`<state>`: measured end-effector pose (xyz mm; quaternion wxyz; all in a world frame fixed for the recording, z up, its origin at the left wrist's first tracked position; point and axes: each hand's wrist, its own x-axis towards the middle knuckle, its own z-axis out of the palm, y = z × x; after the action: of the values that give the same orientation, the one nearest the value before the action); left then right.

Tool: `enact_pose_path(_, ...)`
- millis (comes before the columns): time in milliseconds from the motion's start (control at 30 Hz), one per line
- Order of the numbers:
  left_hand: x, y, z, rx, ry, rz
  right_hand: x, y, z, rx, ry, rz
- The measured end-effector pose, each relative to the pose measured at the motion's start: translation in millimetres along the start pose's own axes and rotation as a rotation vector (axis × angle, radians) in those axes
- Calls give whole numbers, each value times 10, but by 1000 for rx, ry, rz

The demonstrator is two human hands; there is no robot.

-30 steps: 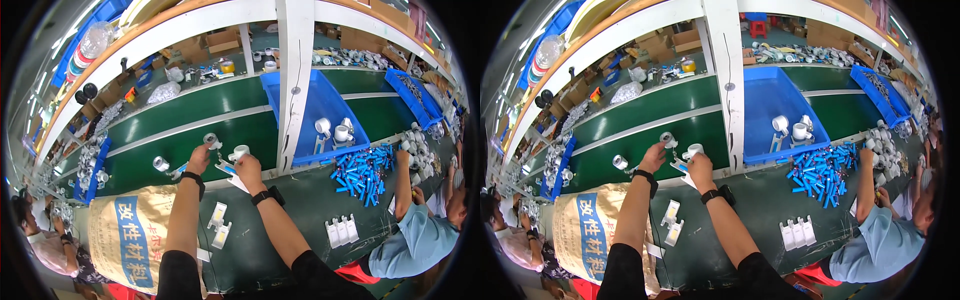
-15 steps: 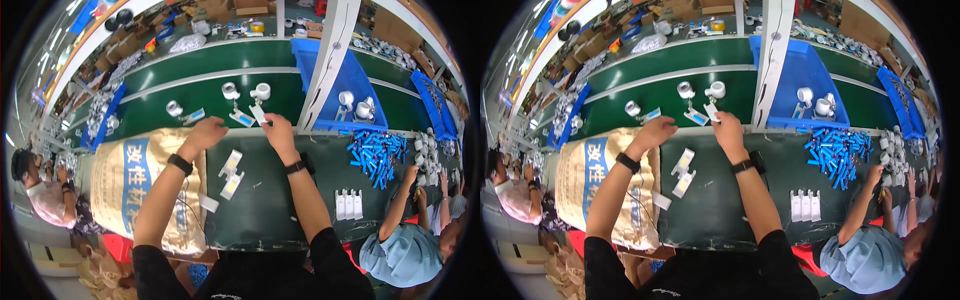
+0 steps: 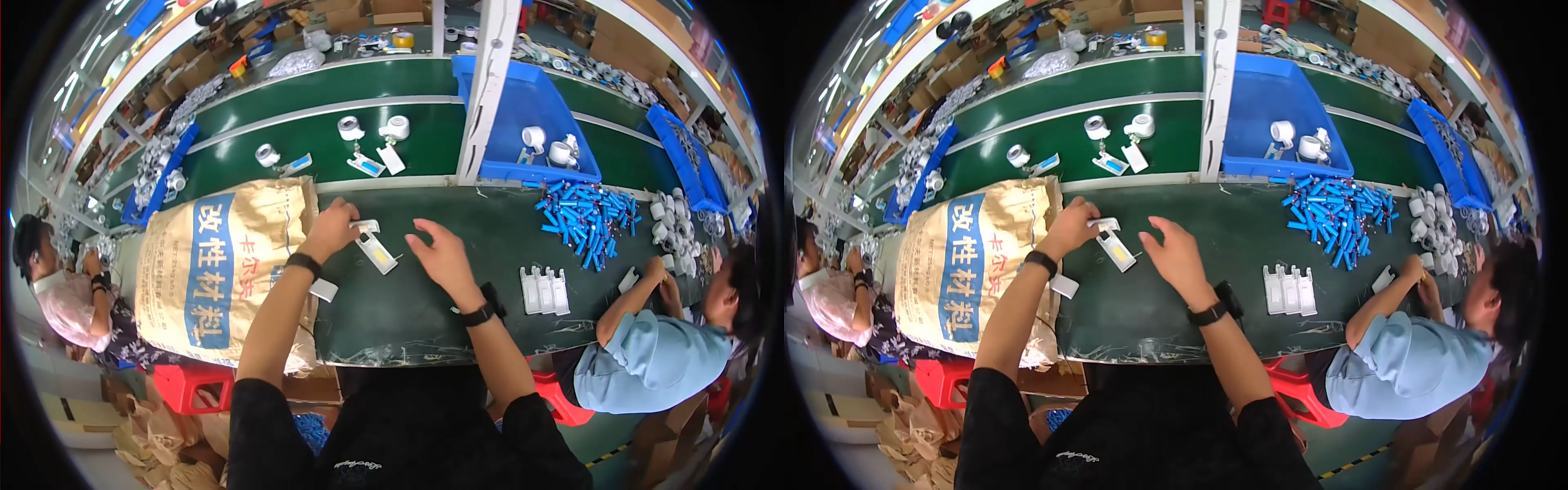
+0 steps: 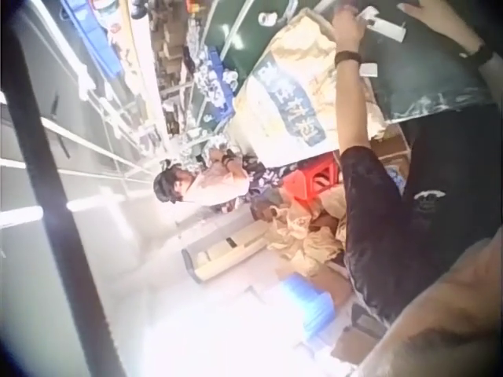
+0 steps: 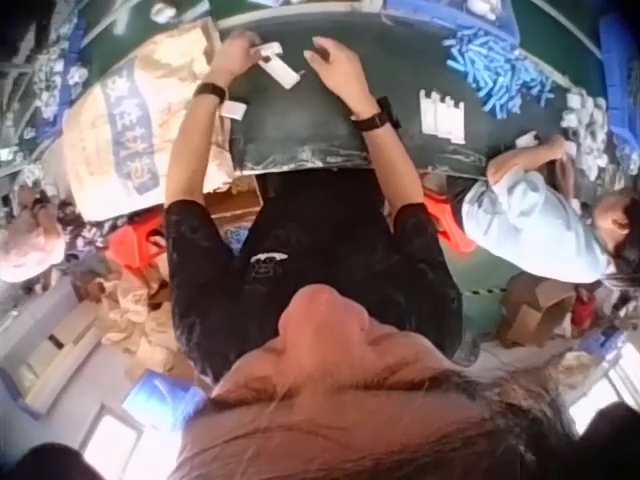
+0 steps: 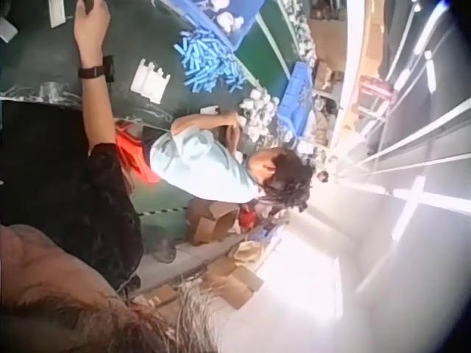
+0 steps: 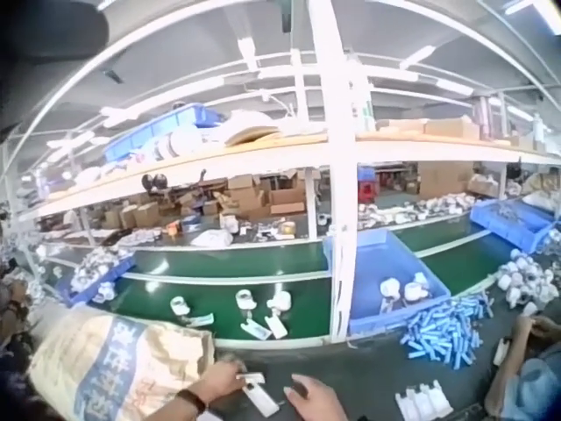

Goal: The person peels a yellow sticker and presses it onto a white plastic base before setting it aside. They then connect a battery to a light fixture's circuit board, tuck the battery inside, and snap the fixture onto the base.

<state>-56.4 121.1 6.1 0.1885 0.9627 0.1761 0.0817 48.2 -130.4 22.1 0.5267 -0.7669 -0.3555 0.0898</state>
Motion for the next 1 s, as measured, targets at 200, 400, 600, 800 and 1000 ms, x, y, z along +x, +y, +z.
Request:
enact_pose_path(200, -530, 823, -476, -320, -15, 216, 10, 22, 280, 262, -191, 70)
enact_pose_path(400, -1250, 1375, -135, -1190, 92, -63, -445, -303, -320, 1256, -439, 759)
enact_pose_path(600, -1472, 1474, 61, -2011, -452, -274, -691, -174, -701, 649, -655, 232)
enact_pose_path(800, -1584, 1705, 157, -1936, -626, -318, -476, -350, -976, 155, -816, 200)
enact_pose_path(1000, -1659, 1635, 415, -2183, -470, -299, -827, -425, -857, -25, -198, -41)
